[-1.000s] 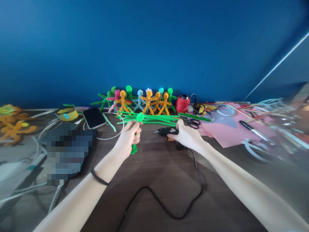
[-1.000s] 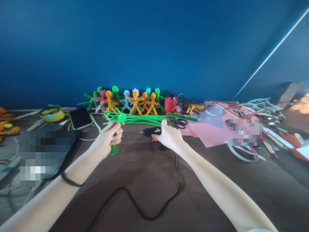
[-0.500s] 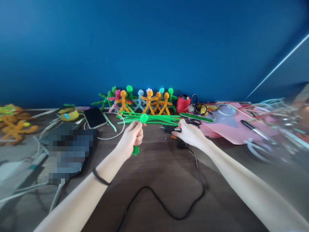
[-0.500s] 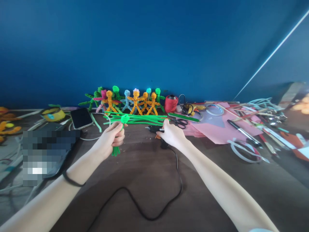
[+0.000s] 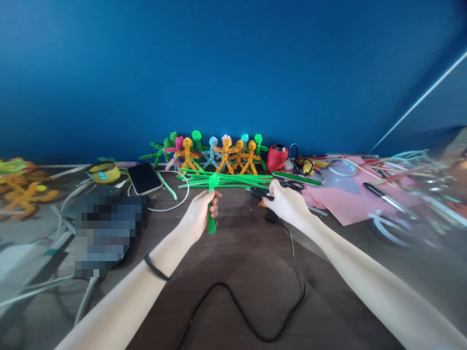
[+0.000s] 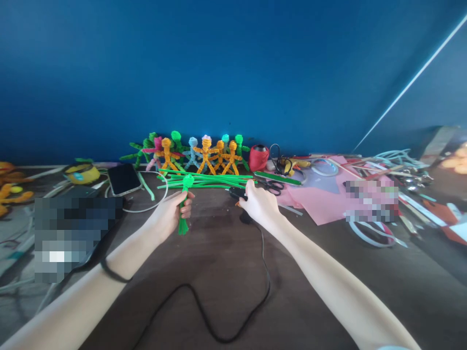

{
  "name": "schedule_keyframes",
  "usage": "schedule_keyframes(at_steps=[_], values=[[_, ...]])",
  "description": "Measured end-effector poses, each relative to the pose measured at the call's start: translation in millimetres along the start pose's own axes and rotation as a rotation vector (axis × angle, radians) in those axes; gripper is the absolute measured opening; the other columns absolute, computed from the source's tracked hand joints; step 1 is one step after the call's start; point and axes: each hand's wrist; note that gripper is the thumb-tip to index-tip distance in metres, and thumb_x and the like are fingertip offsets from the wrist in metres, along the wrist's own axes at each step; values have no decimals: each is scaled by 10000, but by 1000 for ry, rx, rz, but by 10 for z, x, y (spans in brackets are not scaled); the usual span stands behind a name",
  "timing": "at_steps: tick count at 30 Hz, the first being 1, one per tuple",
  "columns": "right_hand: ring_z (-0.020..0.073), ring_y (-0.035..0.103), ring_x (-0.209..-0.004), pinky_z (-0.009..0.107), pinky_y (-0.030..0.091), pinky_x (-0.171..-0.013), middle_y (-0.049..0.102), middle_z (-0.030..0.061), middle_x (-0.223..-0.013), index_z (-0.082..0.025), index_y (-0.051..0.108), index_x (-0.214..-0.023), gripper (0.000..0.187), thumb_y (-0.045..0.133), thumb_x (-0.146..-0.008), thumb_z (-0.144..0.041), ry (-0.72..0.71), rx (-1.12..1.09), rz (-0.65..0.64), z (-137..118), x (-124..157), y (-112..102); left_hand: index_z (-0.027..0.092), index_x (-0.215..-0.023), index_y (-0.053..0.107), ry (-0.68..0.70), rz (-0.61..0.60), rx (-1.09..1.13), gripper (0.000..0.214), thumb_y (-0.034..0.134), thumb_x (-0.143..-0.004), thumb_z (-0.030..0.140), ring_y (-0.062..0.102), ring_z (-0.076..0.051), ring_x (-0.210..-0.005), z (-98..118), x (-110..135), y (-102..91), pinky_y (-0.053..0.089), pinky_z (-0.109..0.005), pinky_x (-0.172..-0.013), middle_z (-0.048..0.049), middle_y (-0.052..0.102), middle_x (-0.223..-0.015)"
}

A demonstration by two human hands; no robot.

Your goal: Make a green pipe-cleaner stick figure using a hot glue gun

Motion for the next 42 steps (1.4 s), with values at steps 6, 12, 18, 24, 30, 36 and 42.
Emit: schedule_keyframes(at_steps=[6, 12, 18, 24, 30, 36, 42], values=[[279, 627, -857, 294, 370, -590, 666, 112, -874, -175, 495, -938, 242, 495, -818, -385, 27, 99, -124, 143, -65, -123, 74, -671, 591, -5, 59, -14, 192, 452, -795, 120, 407, -42, -457, -19, -21, 6, 331, -149, -418, 1, 471, -584], [229, 610, -723, 263, 320, -530, 661, 61, -777, -198, 538, -757, 234, 506, -803, -425, -2, 29, -99, 194, -99, -214, 158, -783, 509, -21, -128, -12, 98, 430, -840, 174, 451, -78, -456, -97, -3, -24, 378, -189, -448, 21, 478, -581], [160, 593, -676, 247, 359, -594, 673, 31, -755, -195, 600, -767, 138, 479, -824, -228, -223, -251, 52, -32, -224, -151, 180, -782, 444, 109, -185, 46, 95, 452, -862, 230, 302, -26, -380, -209, -89, -105, 249, -123, -389, 70, 369, -528], [163, 588, -828, 243, 385, -684, 648, 69, -934, -167, 626, -882, 166, 468, -834, -150, -553, -324, 29, -622, -555, 114, 198, -772, 418, 151, -180, 14, 158, 505, -845, 308, 172, -13, -351, -217, -78, -85, 141, -107, -358, 105, 235, -497], [180, 544, -916, 249, 379, -695, 610, 73, -996, -156, 605, -870, 113, 509, -812, -169, -594, -291, -16, -1060, -758, 281, 209, -785, 406, 148, -168, -22, 115, 445, -871, 275, 152, -15, -344, -214, -72, -83, 130, -109, -351, 108, 239, -492], [192, 548, -820, 254, 372, -632, 618, 72, -901, -146, 578, -761, 85, 506, -741, -106, -573, -244, -77, -1181, -819, 230, 207, -770, 406, 159, -180, -10, 159, 502, -840, 313, 139, -12, -342, -229, -80, -87, 117, -111, -341, 111, 231, -490], [157, 549, -669, 233, 341, -539, 647, 59, -844, -156, 552, -967, 208, 454, -787, -117, -570, -248, -99, -1139, -862, 15, 197, -758, 417, 185, -191, 39, 200, 534, -823, 345, 150, -16, -353, -239, -63, -94, 129, -113, -348, 111, 203, -488]])
Point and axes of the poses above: each hand's wrist, its own x-axis away from the middle knuckle, its own y-axis out of the palm, z = x × y
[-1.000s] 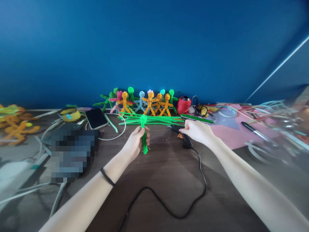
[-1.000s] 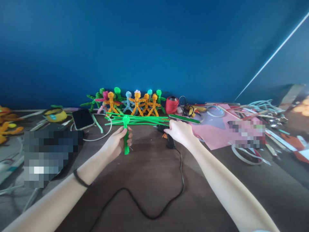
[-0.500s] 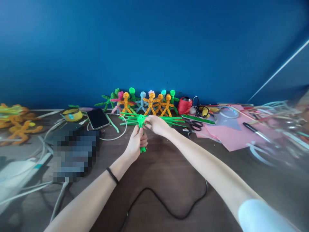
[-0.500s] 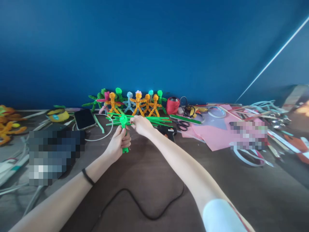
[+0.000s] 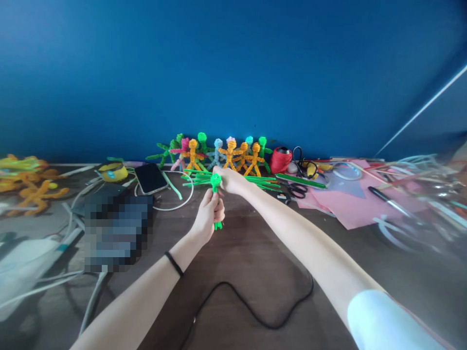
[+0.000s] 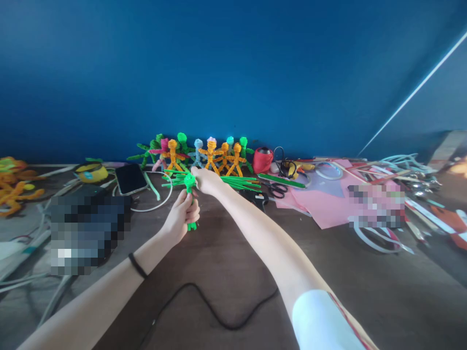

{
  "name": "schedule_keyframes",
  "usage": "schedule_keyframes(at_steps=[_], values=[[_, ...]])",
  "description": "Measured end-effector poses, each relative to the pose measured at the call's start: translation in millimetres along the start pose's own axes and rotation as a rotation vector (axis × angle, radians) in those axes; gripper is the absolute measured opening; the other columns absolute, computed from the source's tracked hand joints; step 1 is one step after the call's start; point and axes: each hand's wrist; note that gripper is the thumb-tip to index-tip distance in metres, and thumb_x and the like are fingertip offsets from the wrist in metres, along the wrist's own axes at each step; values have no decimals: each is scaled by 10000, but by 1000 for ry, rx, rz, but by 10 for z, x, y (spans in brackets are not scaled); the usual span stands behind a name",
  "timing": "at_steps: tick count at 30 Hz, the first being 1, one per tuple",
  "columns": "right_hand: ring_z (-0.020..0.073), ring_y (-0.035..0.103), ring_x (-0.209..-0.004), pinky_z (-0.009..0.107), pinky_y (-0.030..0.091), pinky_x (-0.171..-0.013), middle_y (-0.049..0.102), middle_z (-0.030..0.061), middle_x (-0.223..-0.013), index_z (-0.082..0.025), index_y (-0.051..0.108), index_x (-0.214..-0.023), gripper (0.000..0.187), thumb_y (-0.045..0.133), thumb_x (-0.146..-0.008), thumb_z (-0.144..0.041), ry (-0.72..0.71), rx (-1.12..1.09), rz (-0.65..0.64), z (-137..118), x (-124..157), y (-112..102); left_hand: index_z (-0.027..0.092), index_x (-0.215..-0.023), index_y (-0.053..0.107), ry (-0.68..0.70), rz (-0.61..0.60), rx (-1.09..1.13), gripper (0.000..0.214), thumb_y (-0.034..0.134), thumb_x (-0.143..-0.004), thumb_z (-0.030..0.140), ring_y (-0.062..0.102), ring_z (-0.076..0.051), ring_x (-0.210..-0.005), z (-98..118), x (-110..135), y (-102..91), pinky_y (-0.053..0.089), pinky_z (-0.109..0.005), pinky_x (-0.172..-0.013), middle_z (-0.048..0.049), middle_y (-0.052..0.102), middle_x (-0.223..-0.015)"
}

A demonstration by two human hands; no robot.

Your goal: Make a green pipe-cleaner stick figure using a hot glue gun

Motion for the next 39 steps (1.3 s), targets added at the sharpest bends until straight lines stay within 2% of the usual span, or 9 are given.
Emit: schedule_keyframes(at_steps=[6, 10, 12, 17, 23, 29, 31, 34, 39], values=[[169, 579, -820, 241, 364, -646, 661, 68, -974, -180, 623, -919, 186, 456, -843, -210, -1, -10, 78, 96, 79, -379, 194, -763, 435, 0, 21, 9, 169, 510, -842, 323, 175, -15, -346, 1, 12, -13, 151, -124, -350, 106, 229, -491], [152, 578, -680, 248, 349, -605, 666, 55, -757, -167, 660, -796, 227, 444, -841, -221, 45, -33, 105, 154, 393, -512, 189, -760, 436, 14, 27, 36, 151, 484, -856, 295, 186, -20, -346, 4, 18, -18, 156, -130, -356, 104, 230, -488], [150, 567, -621, 248, 341, -567, 654, 49, -687, -168, 660, -762, 240, 458, -841, -272, 91, -71, 70, 191, 584, -496, 186, -755, 435, 24, 37, 54, 151, 480, -859, 285, 184, -21, -345, 5, 22, -15, 157, -133, -357, 105, 228, -483], [155, 596, -665, 243, 374, -593, 685, 56, -793, -183, 667, -884, 213, 478, -835, -267, 193, -131, 49, 286, 888, -388, 187, -761, 432, 17, 57, 115, 134, 459, -870, 260, 298, -38, -374, 0, 24, -6, 258, -142, -389, 84, 333, -493], [73, 494, -403, 198, 363, -457, 586, -6, -599, -151, 556, -850, 184, 384, -864, -214, 232, -421, 15, 282, 1044, -280, 183, -789, 455, 5, 131, 149, 88, 439, -868, 218, 512, -91, -540, -3, 14, -8, 417, -205, -510, 22, 519, -647], [57, 527, -442, 185, 389, -417, 585, 25, -818, -152, 506, -1025, 219, 400, -834, -163, 135, -745, -7, 243, 1133, -25, 140, -835, 538, -42, 83, 94, 63, 513, -811, 192, 506, -90, -547, 17, 18, 5, 425, -214, -534, 0, 532, -676], [79, 565, -523, 201, 421, -463, 584, 41, -862, -150, 523, -1068, 281, 400, -816, -128, 141, -734, 33, 229, 1135, -16, 134, -815, 540, -57, 59, 112, 47, 535, -776, 160, 498, -88, -547, 25, 12, 20, 426, -216, -541, -5, 536, -682], [120, 584, -681, 253, 453, -637, 595, 38, -834, -146, 594, -956, 226, 432, -802, -112, 115, -575, 172, 202, 1149, -77, 136, -789, 532, -73, 41, 123, 50, 509, -750, 115, 467, -80, -521, 50, 5, 61, 396, -200, -503, -1, 521, -655], [148, 561, -743, 270, 415, -713, 604, 31, -787, -166, 644, -789, 191, 513, -842, -294, 24, -412, 263, 177, 1203, -138, 128, -850, 533, -124, 25, 70, 160, 379, -810, 144, 417, -75, -476, 114, 26, 148, 361, -180, -451, 7, 488, -597]])
Point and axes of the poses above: each hand's wrist, its own x-axis away from the middle knuckle, its own y-axis out of the palm, z = x × y
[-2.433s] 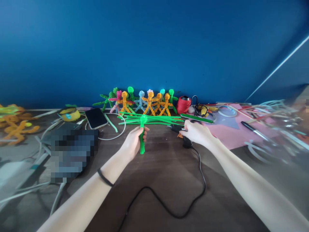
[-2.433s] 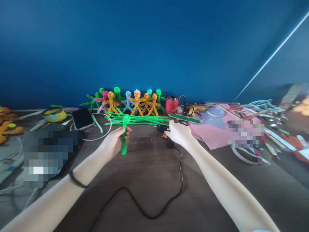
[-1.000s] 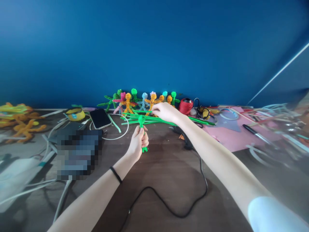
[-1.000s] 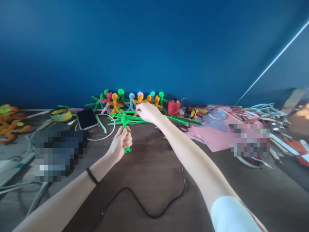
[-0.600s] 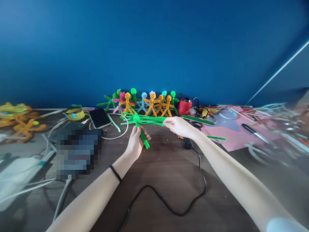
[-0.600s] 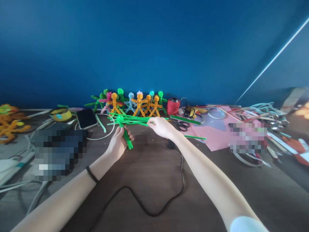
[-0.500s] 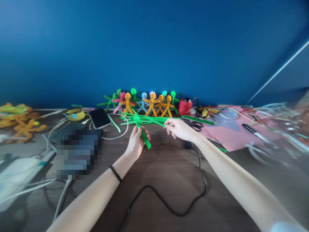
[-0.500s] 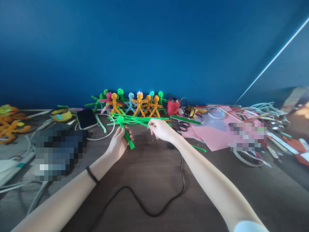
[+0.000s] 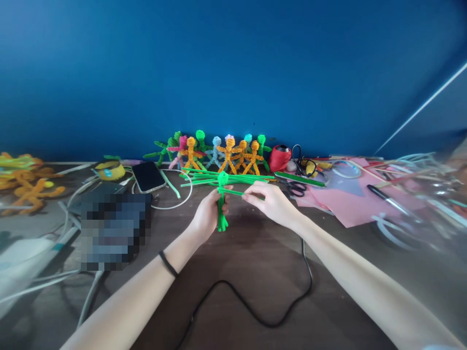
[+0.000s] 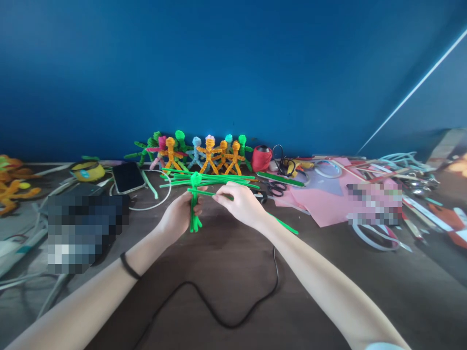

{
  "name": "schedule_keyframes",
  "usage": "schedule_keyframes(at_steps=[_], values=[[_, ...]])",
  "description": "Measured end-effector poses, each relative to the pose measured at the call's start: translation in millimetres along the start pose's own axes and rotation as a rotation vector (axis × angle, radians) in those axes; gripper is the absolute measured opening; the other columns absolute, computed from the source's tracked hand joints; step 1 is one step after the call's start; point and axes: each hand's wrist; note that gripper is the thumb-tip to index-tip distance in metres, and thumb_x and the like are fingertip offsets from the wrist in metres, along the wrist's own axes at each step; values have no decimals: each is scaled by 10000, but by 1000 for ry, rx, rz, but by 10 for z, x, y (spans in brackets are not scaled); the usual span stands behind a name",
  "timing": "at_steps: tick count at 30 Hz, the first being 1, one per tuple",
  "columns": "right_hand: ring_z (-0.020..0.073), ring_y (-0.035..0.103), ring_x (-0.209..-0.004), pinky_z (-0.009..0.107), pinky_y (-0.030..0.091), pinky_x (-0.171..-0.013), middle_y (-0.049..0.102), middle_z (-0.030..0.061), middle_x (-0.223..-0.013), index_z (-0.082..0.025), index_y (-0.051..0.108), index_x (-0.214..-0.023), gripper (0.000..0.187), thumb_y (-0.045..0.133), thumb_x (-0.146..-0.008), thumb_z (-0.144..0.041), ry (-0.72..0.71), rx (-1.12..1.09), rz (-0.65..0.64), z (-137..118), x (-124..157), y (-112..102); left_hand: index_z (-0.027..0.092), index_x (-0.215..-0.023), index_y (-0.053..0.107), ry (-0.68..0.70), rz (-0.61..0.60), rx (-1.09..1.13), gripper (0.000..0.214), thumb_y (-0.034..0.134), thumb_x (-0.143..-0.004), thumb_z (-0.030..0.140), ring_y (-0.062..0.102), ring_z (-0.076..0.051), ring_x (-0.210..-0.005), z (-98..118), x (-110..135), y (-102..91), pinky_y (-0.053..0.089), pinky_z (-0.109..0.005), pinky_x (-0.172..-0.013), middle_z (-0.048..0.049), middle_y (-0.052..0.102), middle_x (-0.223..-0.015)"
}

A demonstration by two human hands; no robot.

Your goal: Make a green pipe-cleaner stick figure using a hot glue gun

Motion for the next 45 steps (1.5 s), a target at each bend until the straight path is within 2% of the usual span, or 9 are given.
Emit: schedule_keyframes(at_steps=[4, 8, 14, 18, 22, 26, 36, 41, 45], values=[[154, 576, -742, 256, 414, -701, 640, 35, -786, -170, 643, -756, 237, 486, -862, -312, 5, -5, -30, 24, 17, -3, 180, -869, 435, 43, 15, -88, 74, 399, -860, 243, 413, -70, -436, 19, 41, 45, 334, -172, -432, 21, 519, -588], [159, 585, -731, 254, 411, -686, 661, 32, -778, -164, 633, -727, 271, 471, -865, -332, 9, 3, -45, 42, 9, -29, 203, -805, 376, 94, -5, -132, 176, 497, -839, 326, 434, -58, -441, 19, 75, 66, 335, -166, -439, 40, 526, -612], [139, 565, -652, 244, 402, -633, 626, 14, -694, -159, 610, -707, 263, 470, -856, -324, 33, -13, -69, 19, 22, -70, 203, -753, 376, 135, -32, -209, 220, 501, -836, 363, 398, -43, -393, 15, 97, 65, 308, -158, -404, 49, 514, -580], [86, 493, -444, 228, 382, -506, 560, -20, -600, -157, 570, -748, 214, 461, -851, -309, 116, -156, -161, 14, 34, -70, 208, -753, 372, 108, -49, -217, 186, 472, -847, 333, 380, -44, -382, 29, 101, 64, 286, -147, -386, 58, 486, -549], [73, 507, -454, 199, 355, -429, 606, 1, -713, -153, 547, -893, 145, 532, -806, -268, 153, -363, -183, 3, 18, -22, 213, -760, 365, 69, -64, -196, 164, 463, -849, 309, 367, -49, -378, 41, 122, 100, 272, -144, -373, 54, 484, -544], [56, 469, -417, 195, 357, -399, 577, -15, -669, -149, 549, -831, 211, 594, -778, -348, 145, -474, -142, -46, 16, 35, 214, -772, 369, 41, -86, -194, 143, 454, -852, 296, 362, -54, -363, 40, 159, 157, 271, -153, -368, 57, 470, -534], [52, 445, -392, 192, 354, -363, 540, -30, -573, -139, 560, -732, 264, 623, -767, -394, 104, -589, -114, -69, 32, 37, 206, -756, 407, -18, -144, -143, 135, 493, -823, 284, 483, -85, -450, 74, 191, 187, 383, -190, -452, 44, 512, -572], [58, 464, -383, 193, 329, -342, 539, -32, -589, -145, 569, -772, 228, 629, -759, -364, 120, -609, -108, -67, 21, 40, 198, -742, 424, -52, -139, -77, 112, 501, -812, 238, 476, -80, -483, 102, 205, 183, 386, -188, -473, 38, 504, -590], [60, 470, -403, 200, 332, -364, 540, -27, -630, -143, 577, -787, 255, 641, -742, -385, 111, -606, -99, -39, 11, 36, 195, -731, 418, -109, -201, -8, 118, 510, -804, 213, 464, -73, -482, 127, 210, 169, 377, -189, -475, 40, 487, -609]])
Point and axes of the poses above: each hand's wrist, its own x-axis away from the middle knuckle, its own y-axis out of the palm, z = x × y
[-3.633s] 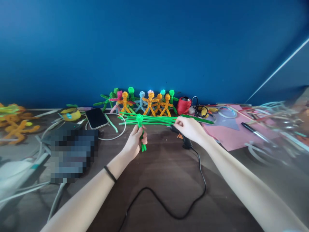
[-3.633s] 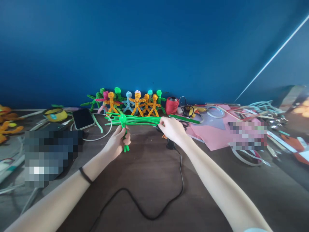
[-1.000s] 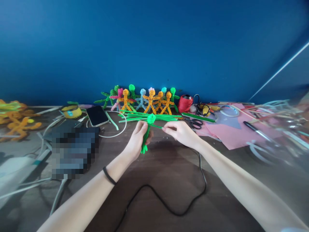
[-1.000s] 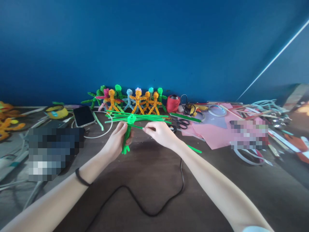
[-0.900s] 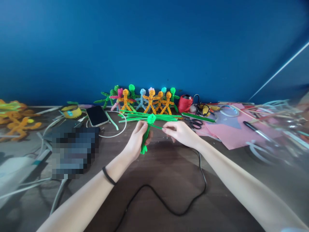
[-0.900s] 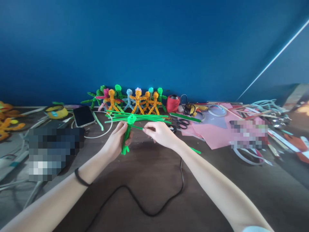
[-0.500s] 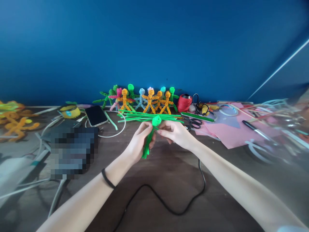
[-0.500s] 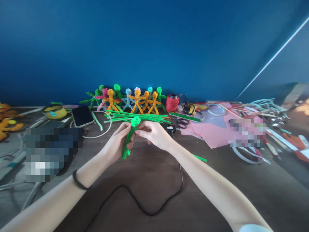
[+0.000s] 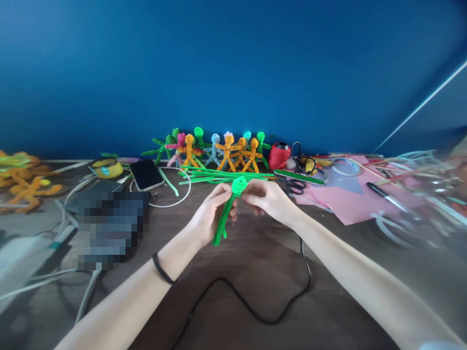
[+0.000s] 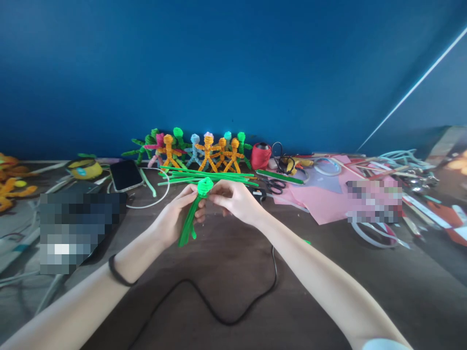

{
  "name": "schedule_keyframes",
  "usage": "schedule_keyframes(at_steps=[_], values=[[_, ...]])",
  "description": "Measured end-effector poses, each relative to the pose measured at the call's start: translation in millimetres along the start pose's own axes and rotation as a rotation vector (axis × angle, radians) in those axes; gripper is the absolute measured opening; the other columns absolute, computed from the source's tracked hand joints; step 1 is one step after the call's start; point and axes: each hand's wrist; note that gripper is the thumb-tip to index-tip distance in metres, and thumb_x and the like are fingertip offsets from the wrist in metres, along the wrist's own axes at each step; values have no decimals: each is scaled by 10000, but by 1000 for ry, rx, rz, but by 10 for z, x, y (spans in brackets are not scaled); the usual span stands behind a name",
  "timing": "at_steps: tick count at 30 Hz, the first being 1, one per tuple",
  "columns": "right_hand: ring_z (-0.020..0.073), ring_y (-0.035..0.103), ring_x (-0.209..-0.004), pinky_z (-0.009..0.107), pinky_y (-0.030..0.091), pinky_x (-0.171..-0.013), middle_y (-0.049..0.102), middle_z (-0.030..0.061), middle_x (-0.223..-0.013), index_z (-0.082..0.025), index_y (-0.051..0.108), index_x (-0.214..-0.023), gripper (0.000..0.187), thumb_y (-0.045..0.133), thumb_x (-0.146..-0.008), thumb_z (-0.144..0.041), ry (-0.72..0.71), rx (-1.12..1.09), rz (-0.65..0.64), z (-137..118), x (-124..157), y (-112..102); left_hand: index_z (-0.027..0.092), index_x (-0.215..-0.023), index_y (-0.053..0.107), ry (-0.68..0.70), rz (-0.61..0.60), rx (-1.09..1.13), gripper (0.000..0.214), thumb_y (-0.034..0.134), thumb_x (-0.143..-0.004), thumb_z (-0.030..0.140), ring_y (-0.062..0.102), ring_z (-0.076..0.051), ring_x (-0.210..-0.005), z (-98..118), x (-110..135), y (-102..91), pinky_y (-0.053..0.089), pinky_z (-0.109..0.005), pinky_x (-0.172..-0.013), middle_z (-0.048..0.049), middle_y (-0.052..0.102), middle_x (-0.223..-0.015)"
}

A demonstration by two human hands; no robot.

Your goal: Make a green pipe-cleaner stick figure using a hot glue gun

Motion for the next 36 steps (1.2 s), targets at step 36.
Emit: schedule_keyframes(at_steps=[36], values=[[112, 559, -680, 237, 412, -643, 601, 24, -747, -145, 705, -741, 153, 570, -813, -146, -241, 641, -381, -256, 100, -136, 147, -719, 649, -385, -224, -594, 96, 654, -678, 233, 593, -132, -613, -13, 36, -75, 425, -239, -606, -19, 666, -642]])
Point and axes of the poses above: each hand's wrist, its own x-axis away from the middle knuckle, its own y-axis out of the palm, z = x × y
